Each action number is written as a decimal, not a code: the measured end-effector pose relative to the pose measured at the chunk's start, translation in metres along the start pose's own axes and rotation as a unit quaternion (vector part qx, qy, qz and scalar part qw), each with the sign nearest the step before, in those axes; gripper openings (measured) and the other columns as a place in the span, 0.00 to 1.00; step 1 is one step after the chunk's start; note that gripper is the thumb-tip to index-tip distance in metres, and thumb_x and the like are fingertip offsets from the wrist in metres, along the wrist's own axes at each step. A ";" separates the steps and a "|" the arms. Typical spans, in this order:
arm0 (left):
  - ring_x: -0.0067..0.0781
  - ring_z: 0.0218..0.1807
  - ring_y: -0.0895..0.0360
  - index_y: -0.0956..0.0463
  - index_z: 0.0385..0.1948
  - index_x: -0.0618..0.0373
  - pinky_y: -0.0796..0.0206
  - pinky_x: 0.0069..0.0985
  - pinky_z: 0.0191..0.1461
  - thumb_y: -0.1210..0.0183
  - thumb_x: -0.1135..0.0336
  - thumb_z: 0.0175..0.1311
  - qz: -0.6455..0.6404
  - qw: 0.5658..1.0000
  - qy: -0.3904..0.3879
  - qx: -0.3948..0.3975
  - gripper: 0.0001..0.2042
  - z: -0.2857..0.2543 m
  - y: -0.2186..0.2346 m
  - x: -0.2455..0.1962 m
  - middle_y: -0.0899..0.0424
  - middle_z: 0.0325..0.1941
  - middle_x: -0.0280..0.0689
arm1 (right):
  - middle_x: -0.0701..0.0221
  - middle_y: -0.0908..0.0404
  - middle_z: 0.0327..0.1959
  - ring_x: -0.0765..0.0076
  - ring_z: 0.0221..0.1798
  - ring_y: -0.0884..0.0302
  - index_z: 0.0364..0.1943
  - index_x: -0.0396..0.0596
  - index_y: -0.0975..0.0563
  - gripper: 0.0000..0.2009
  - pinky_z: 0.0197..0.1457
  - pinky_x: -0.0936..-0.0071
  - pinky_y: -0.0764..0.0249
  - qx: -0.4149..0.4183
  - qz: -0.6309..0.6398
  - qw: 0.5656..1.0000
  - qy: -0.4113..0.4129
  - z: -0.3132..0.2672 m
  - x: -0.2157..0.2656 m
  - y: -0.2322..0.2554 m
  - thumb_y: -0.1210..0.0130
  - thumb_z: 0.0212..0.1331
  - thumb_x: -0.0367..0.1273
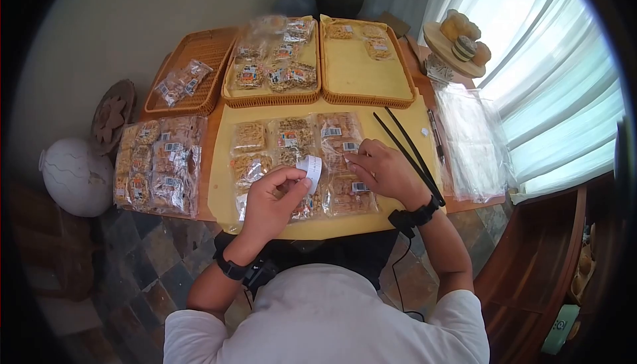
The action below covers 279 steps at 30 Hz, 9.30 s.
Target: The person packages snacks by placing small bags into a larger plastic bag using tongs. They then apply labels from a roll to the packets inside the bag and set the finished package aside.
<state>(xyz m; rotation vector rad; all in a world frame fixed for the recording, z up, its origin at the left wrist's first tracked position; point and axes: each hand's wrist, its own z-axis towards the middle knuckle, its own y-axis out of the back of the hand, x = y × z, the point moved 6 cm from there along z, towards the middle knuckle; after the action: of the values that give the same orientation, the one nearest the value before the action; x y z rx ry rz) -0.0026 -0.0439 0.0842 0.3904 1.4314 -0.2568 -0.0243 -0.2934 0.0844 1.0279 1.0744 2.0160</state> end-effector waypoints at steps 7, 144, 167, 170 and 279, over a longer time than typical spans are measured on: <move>0.14 0.38 0.21 0.16 0.49 0.60 0.28 0.16 0.40 0.34 0.68 0.78 -0.073 0.992 0.098 0.012 0.07 0.000 -0.021 0.012 0.13 0.42 0.29 | 0.72 0.21 0.38 0.74 0.34 0.25 0.44 0.45 0.14 0.10 0.37 0.74 0.27 -0.147 0.242 0.950 -0.128 -0.007 0.053 0.011 0.25 0.63 0.30; 0.59 0.76 0.27 0.23 0.66 0.61 0.34 0.48 0.78 0.31 0.62 0.70 0.382 0.902 -0.103 0.176 0.26 -0.007 0.079 0.005 0.24 0.75 0.55 | 0.60 0.13 0.40 0.49 0.44 0.13 0.45 0.44 0.16 0.13 0.49 0.57 0.18 -0.210 -0.051 0.906 -0.364 -0.099 -0.126 0.109 0.32 0.65 0.38; 0.55 0.87 0.43 0.30 0.77 0.57 0.57 0.58 0.88 0.36 0.43 0.74 0.485 0.860 -0.116 0.107 0.37 0.008 0.058 0.055 0.37 0.86 0.51 | 0.59 0.11 0.47 0.49 0.48 0.14 0.46 0.41 0.17 0.06 0.52 0.56 0.20 -0.289 -0.348 0.862 -0.230 -0.158 -0.067 0.180 0.36 0.69 0.27; 0.55 0.85 0.37 0.30 0.76 0.58 0.53 0.53 0.88 0.37 0.47 0.75 0.472 0.866 -0.125 0.106 0.34 0.007 0.064 0.053 0.31 0.83 0.51 | 0.61 0.11 0.48 0.52 0.53 0.12 0.47 0.42 0.18 0.10 0.55 0.57 0.19 -0.239 -0.300 0.917 -0.110 -0.109 -0.018 0.155 0.35 0.63 0.27; 0.63 0.86 0.43 0.34 0.78 0.63 0.51 0.54 0.87 0.42 0.52 0.79 0.574 0.814 -0.038 0.077 0.33 -0.039 0.051 0.047 0.40 0.86 0.57 | 0.69 0.16 0.29 0.78 0.27 0.23 0.51 0.43 0.18 0.09 0.33 0.74 0.26 -0.129 0.406 0.850 -0.308 -0.070 -0.032 -0.040 0.34 0.71 0.29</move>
<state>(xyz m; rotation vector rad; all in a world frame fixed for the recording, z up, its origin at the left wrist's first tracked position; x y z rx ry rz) -0.0110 0.0215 0.0394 1.2819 0.8793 0.6017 -0.0610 -0.3262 0.0130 2.0093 -0.0211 2.0600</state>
